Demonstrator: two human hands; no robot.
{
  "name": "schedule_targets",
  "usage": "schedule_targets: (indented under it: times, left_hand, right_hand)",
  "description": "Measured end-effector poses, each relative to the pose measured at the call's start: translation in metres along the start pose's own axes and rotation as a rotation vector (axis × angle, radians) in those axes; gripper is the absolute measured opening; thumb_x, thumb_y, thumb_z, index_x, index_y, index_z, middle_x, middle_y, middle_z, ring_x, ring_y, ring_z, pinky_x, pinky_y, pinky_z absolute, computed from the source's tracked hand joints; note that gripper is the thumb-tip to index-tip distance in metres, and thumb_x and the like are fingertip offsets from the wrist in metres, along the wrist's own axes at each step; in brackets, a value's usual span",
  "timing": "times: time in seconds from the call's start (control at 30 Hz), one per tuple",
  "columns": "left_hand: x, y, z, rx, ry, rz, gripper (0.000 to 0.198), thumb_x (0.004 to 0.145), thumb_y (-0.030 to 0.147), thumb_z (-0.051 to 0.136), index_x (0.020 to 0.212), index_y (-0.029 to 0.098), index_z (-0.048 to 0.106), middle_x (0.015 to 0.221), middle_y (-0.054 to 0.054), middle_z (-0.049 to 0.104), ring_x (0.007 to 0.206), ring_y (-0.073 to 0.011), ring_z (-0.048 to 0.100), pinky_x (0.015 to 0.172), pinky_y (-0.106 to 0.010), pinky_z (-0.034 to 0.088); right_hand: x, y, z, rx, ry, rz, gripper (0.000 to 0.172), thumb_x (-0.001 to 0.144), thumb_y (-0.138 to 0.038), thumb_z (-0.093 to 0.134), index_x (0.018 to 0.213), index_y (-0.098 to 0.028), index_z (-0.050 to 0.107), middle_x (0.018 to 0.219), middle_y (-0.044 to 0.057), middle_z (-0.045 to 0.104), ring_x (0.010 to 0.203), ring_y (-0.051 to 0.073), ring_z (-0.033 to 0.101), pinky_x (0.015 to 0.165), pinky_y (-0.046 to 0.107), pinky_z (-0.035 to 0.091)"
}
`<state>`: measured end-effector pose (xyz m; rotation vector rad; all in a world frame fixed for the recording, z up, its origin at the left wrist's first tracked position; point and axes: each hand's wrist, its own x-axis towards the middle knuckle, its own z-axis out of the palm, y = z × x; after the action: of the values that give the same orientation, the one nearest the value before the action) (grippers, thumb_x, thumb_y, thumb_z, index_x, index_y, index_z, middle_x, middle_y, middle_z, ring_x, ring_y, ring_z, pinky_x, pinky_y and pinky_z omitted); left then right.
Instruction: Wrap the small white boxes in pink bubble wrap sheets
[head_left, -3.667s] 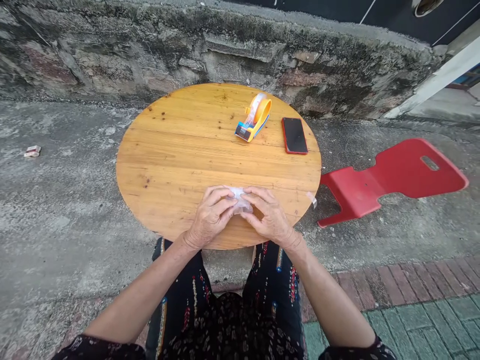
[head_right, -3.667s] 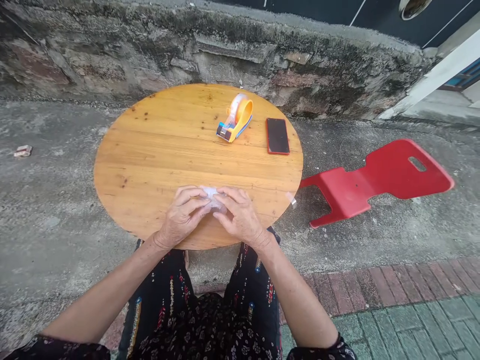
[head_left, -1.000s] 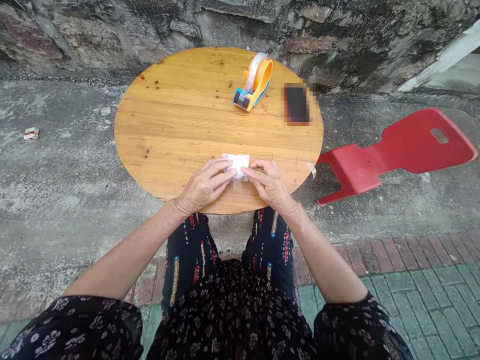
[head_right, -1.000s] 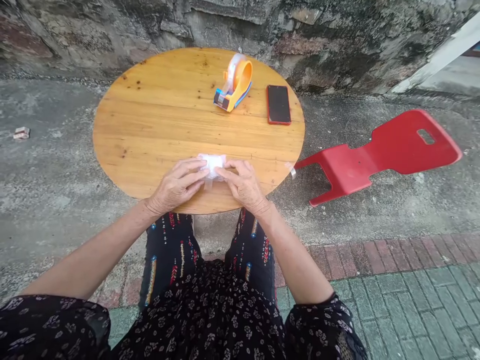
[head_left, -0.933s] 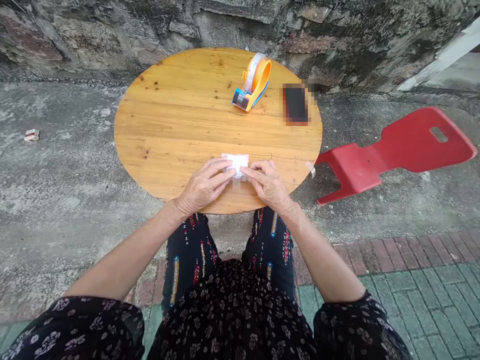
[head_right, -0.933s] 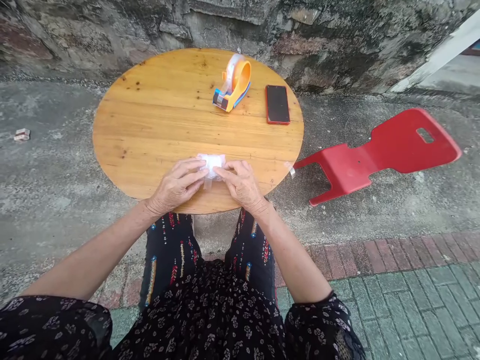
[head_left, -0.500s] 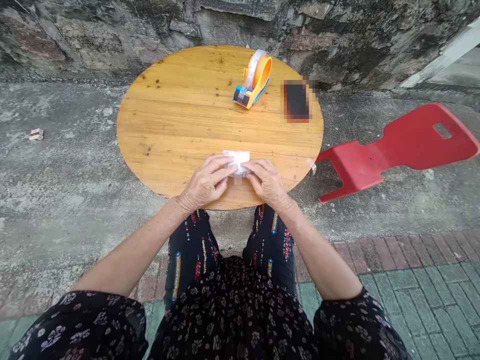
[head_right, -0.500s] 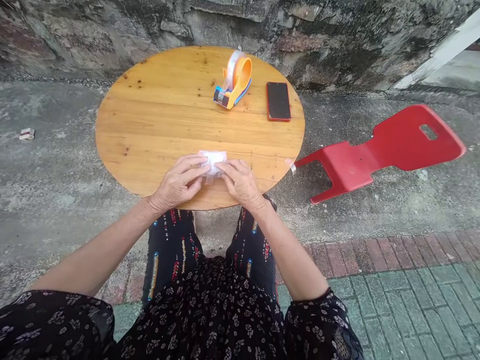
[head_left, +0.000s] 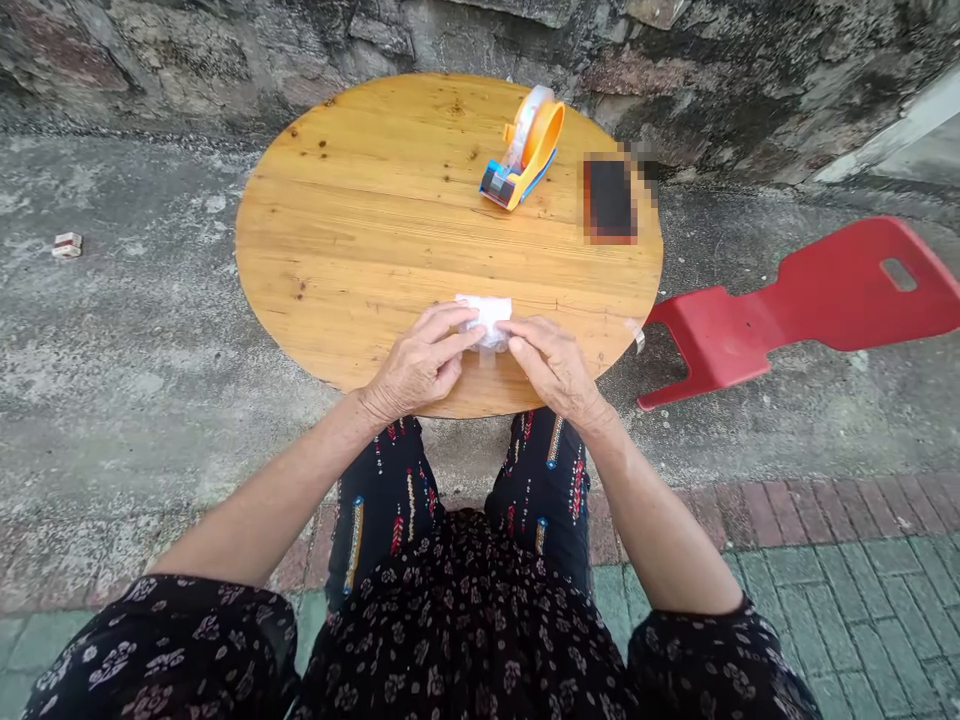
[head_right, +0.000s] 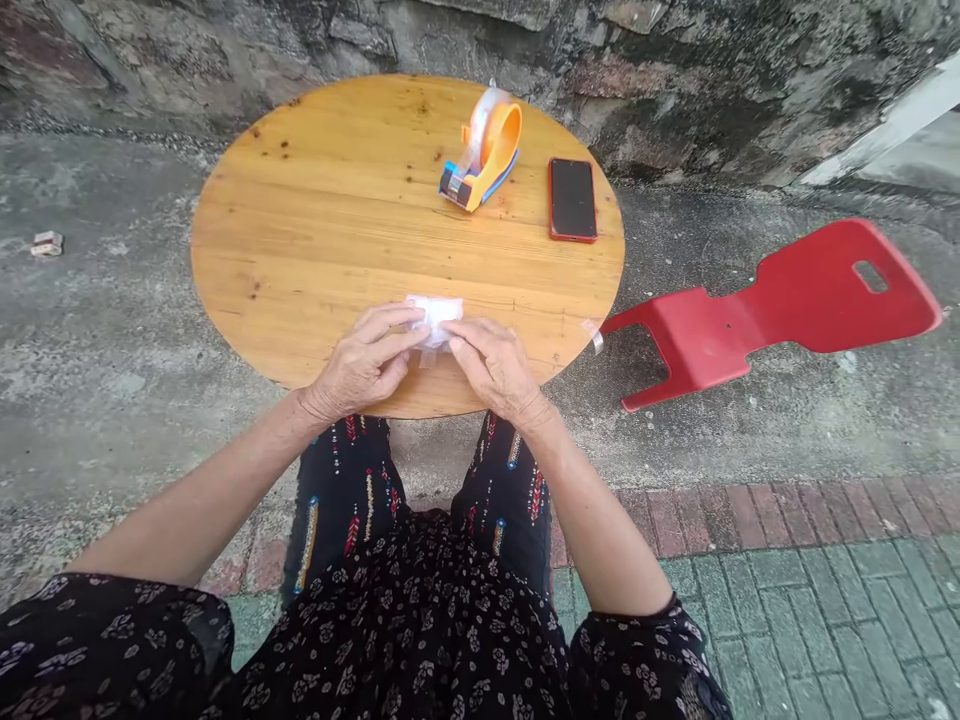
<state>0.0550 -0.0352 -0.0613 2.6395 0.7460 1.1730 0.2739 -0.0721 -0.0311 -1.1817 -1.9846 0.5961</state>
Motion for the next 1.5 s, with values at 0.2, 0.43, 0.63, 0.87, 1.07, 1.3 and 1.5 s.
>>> schedule_targets:
  times: [0.2, 0.43, 0.63, 0.87, 1.07, 1.3, 1.5]
  left_hand:
    - [0.001, -0.003, 0.000, -0.050, 0.014, 0.023, 0.061, 0.078, -0.001, 0.048, 0.131, 0.029, 0.051, 0.129, -0.007, 0.055, 0.126, -0.0246, 0.048, 0.101, -0.051, 0.046]
    - [0.002, -0.005, 0.000, -0.094, 0.028, 0.019, 0.063, 0.075, -0.004, 0.045, 0.128, 0.030, 0.053, 0.127, -0.005, 0.056, 0.125, -0.0237, 0.048, 0.100, -0.051, 0.046]
    - [0.002, -0.004, 0.001, -0.068, 0.015, -0.013, 0.054, 0.073, -0.001, 0.046, 0.119, 0.025, 0.058, 0.123, -0.006, 0.058, 0.121, -0.0246, 0.050, 0.099, -0.051, 0.047]
    - [0.005, 0.001, 0.000, -0.040, -0.018, -0.108, 0.040, 0.075, 0.006, 0.048, 0.107, 0.024, 0.063, 0.120, -0.005, 0.061, 0.121, -0.0253, 0.052, 0.100, -0.051, 0.047]
    - [0.004, 0.008, -0.002, -0.090, 0.020, -0.199, 0.045, 0.075, 0.010, 0.050, 0.118, 0.021, 0.053, 0.124, -0.006, 0.061, 0.123, -0.0244, 0.053, 0.105, -0.046, 0.045]
    - [-0.005, 0.014, 0.007, -0.111, 0.096, -0.169, 0.004, 0.081, 0.018, 0.055, 0.084, 0.020, 0.057, 0.136, -0.007, 0.055, 0.132, -0.0247, 0.047, 0.108, -0.048, 0.041]
    - [-0.009, 0.032, 0.016, -0.066, 0.182, -0.296, 0.008, 0.086, 0.026, 0.056, 0.086, 0.021, 0.061, 0.140, -0.006, 0.052, 0.135, -0.0255, 0.044, 0.108, -0.053, 0.040]
  right_hand:
    - [0.012, -0.009, 0.000, -0.018, -0.021, 0.084, 0.022, 0.092, -0.039, 0.056, 0.105, -0.023, 0.063, 0.095, 0.003, 0.068, 0.088, 0.017, 0.062, 0.084, 0.034, 0.047]
    - [0.015, -0.010, 0.001, -0.107, -0.030, 0.095, 0.022, 0.085, -0.038, 0.062, 0.101, -0.023, 0.062, 0.088, 0.001, 0.064, 0.083, 0.017, 0.060, 0.082, 0.035, 0.047]
    - [0.015, -0.013, 0.003, -0.184, -0.034, 0.102, 0.022, 0.082, -0.033, 0.063, 0.101, -0.022, 0.060, 0.087, 0.001, 0.062, 0.082, 0.018, 0.058, 0.080, 0.034, 0.047]
    - [0.015, -0.011, 0.006, -0.224, -0.032, 0.101, 0.018, 0.084, -0.036, 0.061, 0.096, -0.024, 0.056, 0.084, 0.000, 0.060, 0.079, 0.017, 0.057, 0.077, 0.031, 0.045]
    - [0.026, -0.012, -0.005, -0.205, -0.134, 0.104, 0.023, 0.084, -0.043, 0.061, 0.095, -0.023, 0.057, 0.079, -0.001, 0.061, 0.074, 0.016, 0.056, 0.072, 0.029, 0.043]
    - [0.033, -0.019, -0.012, -0.222, -0.215, 0.144, 0.018, 0.092, -0.037, 0.049, 0.092, -0.023, 0.060, 0.073, -0.002, 0.062, 0.066, 0.013, 0.054, 0.065, 0.027, 0.039]
    - [0.039, -0.027, -0.009, -0.372, -0.201, 0.142, 0.013, 0.088, -0.032, 0.054, 0.088, -0.022, 0.063, 0.072, 0.000, 0.065, 0.064, 0.015, 0.055, 0.067, 0.030, 0.039]
